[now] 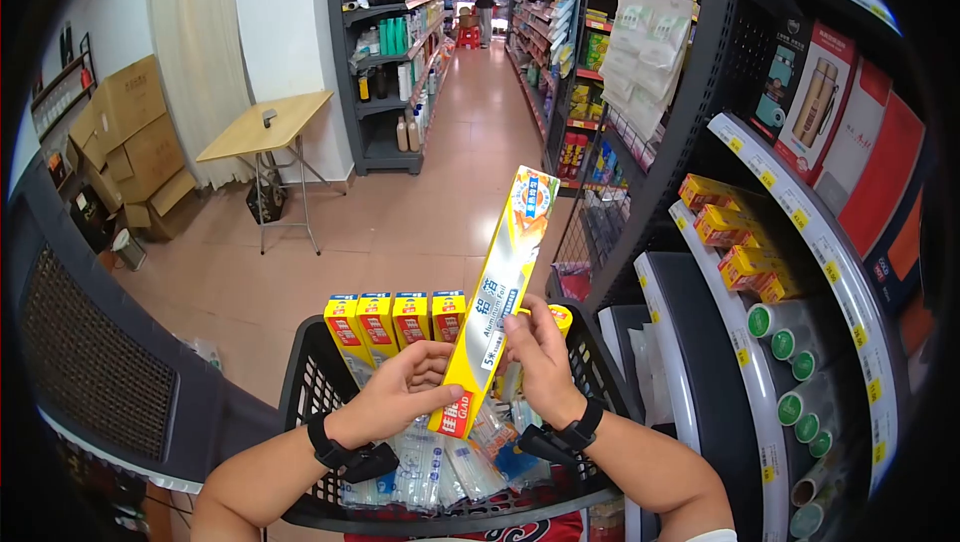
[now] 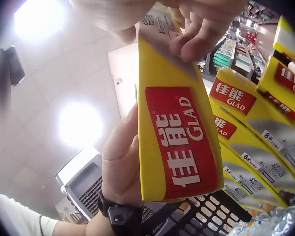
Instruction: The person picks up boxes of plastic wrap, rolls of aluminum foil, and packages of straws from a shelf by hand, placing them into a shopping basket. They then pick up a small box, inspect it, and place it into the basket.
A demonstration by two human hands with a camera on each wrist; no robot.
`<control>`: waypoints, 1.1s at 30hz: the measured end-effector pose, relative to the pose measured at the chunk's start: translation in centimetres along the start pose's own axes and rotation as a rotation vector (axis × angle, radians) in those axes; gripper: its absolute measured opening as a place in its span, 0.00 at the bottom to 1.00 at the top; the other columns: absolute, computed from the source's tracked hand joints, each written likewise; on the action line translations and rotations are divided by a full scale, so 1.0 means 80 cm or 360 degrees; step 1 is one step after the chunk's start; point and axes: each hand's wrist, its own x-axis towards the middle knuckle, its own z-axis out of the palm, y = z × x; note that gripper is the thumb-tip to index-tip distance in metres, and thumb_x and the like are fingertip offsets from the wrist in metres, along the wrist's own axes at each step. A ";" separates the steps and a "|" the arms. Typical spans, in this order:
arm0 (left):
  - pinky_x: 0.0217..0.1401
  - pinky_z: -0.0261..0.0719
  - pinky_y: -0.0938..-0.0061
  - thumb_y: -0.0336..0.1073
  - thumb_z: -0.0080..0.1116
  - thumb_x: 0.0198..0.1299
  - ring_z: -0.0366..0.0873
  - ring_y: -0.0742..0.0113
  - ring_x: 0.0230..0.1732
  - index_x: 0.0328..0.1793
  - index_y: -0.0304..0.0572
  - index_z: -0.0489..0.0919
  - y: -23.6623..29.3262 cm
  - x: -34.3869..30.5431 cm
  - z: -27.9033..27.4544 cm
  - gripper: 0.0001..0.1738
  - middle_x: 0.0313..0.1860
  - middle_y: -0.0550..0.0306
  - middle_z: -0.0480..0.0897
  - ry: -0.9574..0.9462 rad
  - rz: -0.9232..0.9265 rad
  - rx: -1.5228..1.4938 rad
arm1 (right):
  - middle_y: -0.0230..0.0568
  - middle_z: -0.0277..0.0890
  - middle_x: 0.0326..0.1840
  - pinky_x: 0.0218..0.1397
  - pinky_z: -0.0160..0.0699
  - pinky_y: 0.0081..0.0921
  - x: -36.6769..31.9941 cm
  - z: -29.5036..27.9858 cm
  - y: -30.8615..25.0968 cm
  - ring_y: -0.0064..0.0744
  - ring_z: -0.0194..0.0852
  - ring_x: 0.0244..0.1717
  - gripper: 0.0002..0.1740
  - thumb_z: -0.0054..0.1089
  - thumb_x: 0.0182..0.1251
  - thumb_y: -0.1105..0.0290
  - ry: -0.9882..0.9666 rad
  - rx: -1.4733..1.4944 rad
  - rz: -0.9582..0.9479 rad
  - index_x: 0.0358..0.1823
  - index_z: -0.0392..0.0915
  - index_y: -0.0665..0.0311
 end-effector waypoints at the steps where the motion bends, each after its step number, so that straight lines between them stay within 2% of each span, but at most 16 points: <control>1: 0.64 0.79 0.74 0.31 0.67 0.69 0.79 0.71 0.58 0.74 0.30 0.66 0.000 0.000 0.000 0.32 0.57 0.54 0.80 0.0000 -0.0009 -0.0024 | 0.34 0.77 0.39 0.34 0.74 0.18 0.000 0.000 0.000 0.17 0.74 0.32 0.27 0.54 0.82 0.64 0.0017 0.0001 0.0024 0.72 0.60 0.72; 3: 0.64 0.78 0.74 0.31 0.67 0.69 0.79 0.72 0.58 0.74 0.30 0.66 -0.002 -0.001 -0.003 0.32 0.57 0.55 0.80 0.0009 -0.0012 -0.0047 | 0.34 0.75 0.39 0.35 0.75 0.20 0.001 -0.001 0.002 0.19 0.73 0.32 0.27 0.48 0.84 0.60 0.0022 -0.0009 0.0068 0.73 0.59 0.71; 6: 0.68 0.77 0.73 0.33 0.64 0.72 0.79 0.69 0.63 0.77 0.29 0.64 -0.005 0.000 -0.004 0.32 0.63 0.52 0.79 -0.0029 0.0018 -0.0035 | 0.34 0.75 0.40 0.35 0.75 0.20 0.002 -0.004 0.000 0.19 0.72 0.32 0.27 0.49 0.83 0.61 -0.0009 0.0066 0.0118 0.73 0.60 0.71; 9: 0.75 0.73 0.70 0.34 0.56 0.77 0.73 0.64 0.73 0.81 0.28 0.60 0.002 0.001 -0.001 0.33 0.74 0.47 0.74 -0.0050 -0.0083 -0.0160 | 0.33 0.75 0.40 0.35 0.75 0.19 0.003 -0.003 0.001 0.18 0.72 0.33 0.27 0.50 0.83 0.62 0.0036 0.0003 0.0079 0.74 0.60 0.71; 12: 0.75 0.73 0.70 0.34 0.56 0.77 0.74 0.65 0.72 0.81 0.29 0.60 0.000 0.002 -0.002 0.32 0.73 0.48 0.74 -0.0050 -0.0072 -0.0153 | 0.33 0.75 0.40 0.35 0.74 0.18 0.002 -0.002 -0.001 0.17 0.72 0.33 0.27 0.52 0.82 0.63 -0.0003 -0.0017 0.0072 0.73 0.61 0.71; 16: 0.73 0.74 0.71 0.34 0.58 0.76 0.75 0.66 0.71 0.81 0.29 0.60 0.004 0.001 -0.001 0.33 0.73 0.48 0.74 -0.0029 -0.0066 -0.0136 | 0.34 0.78 0.45 0.36 0.75 0.16 0.001 0.004 -0.005 0.14 0.75 0.36 0.26 0.60 0.79 0.66 0.0018 -0.0041 0.0071 0.69 0.63 0.71; 18: 0.71 0.75 0.72 0.35 0.64 0.72 0.76 0.68 0.68 0.80 0.30 0.61 0.006 0.001 -0.004 0.37 0.70 0.49 0.76 -0.0085 -0.0079 -0.0083 | 0.36 0.79 0.47 0.37 0.75 0.16 0.001 0.005 -0.007 0.14 0.76 0.37 0.25 0.61 0.78 0.67 0.0030 -0.0033 0.0061 0.67 0.64 0.71; 19: 0.71 0.75 0.72 0.35 0.64 0.72 0.76 0.68 0.68 0.80 0.30 0.61 0.009 -0.002 -0.001 0.37 0.70 0.49 0.76 -0.0084 -0.0084 -0.0086 | 0.37 0.80 0.50 0.37 0.76 0.15 0.000 0.005 -0.006 0.14 0.76 0.38 0.24 0.63 0.77 0.67 0.0044 -0.0024 0.0049 0.65 0.65 0.71; 21: 0.69 0.76 0.72 0.36 0.71 0.66 0.78 0.69 0.65 0.78 0.31 0.63 0.016 -0.006 0.007 0.39 0.65 0.51 0.79 0.0027 0.0103 0.0288 | 0.38 0.80 0.50 0.37 0.76 0.14 0.000 0.005 -0.002 0.13 0.76 0.38 0.23 0.63 0.77 0.67 0.0040 -0.0032 0.0051 0.64 0.65 0.71; 24: 0.69 0.77 0.71 0.34 0.72 0.64 0.79 0.69 0.64 0.76 0.32 0.64 0.002 -0.002 0.002 0.39 0.62 0.53 0.80 0.0042 0.0177 0.0322 | 0.38 0.80 0.50 0.37 0.76 0.15 -0.001 0.009 -0.002 0.14 0.76 0.37 0.22 0.63 0.77 0.67 0.0026 -0.0031 0.0040 0.63 0.66 0.71; 28: 0.69 0.77 0.71 0.27 0.69 0.62 0.79 0.69 0.63 0.76 0.33 0.65 -0.001 0.000 -0.006 0.37 0.62 0.55 0.81 0.0032 0.0025 0.0065 | 0.38 0.80 0.48 0.38 0.76 0.18 -0.001 0.003 0.000 0.16 0.75 0.35 0.21 0.57 0.80 0.66 -0.0040 -0.0042 0.0004 0.65 0.67 0.71; 31: 0.68 0.77 0.72 0.24 0.58 0.60 0.80 0.71 0.62 0.76 0.32 0.65 0.010 -0.002 -0.006 0.35 0.63 0.55 0.81 0.0008 -0.0103 -0.0212 | 0.37 0.79 0.47 0.38 0.76 0.19 0.000 0.002 -0.005 0.17 0.75 0.35 0.21 0.53 0.82 0.65 -0.0057 -0.0077 -0.0026 0.68 0.68 0.71; 33: 0.68 0.78 0.71 0.24 0.59 0.62 0.80 0.70 0.62 0.76 0.33 0.66 0.007 -0.001 -0.008 0.34 0.63 0.54 0.81 0.0009 -0.0087 -0.0286 | 0.37 0.79 0.47 0.38 0.76 0.19 0.000 0.001 -0.003 0.18 0.75 0.35 0.21 0.52 0.82 0.66 -0.0066 -0.0072 -0.0019 0.68 0.68 0.71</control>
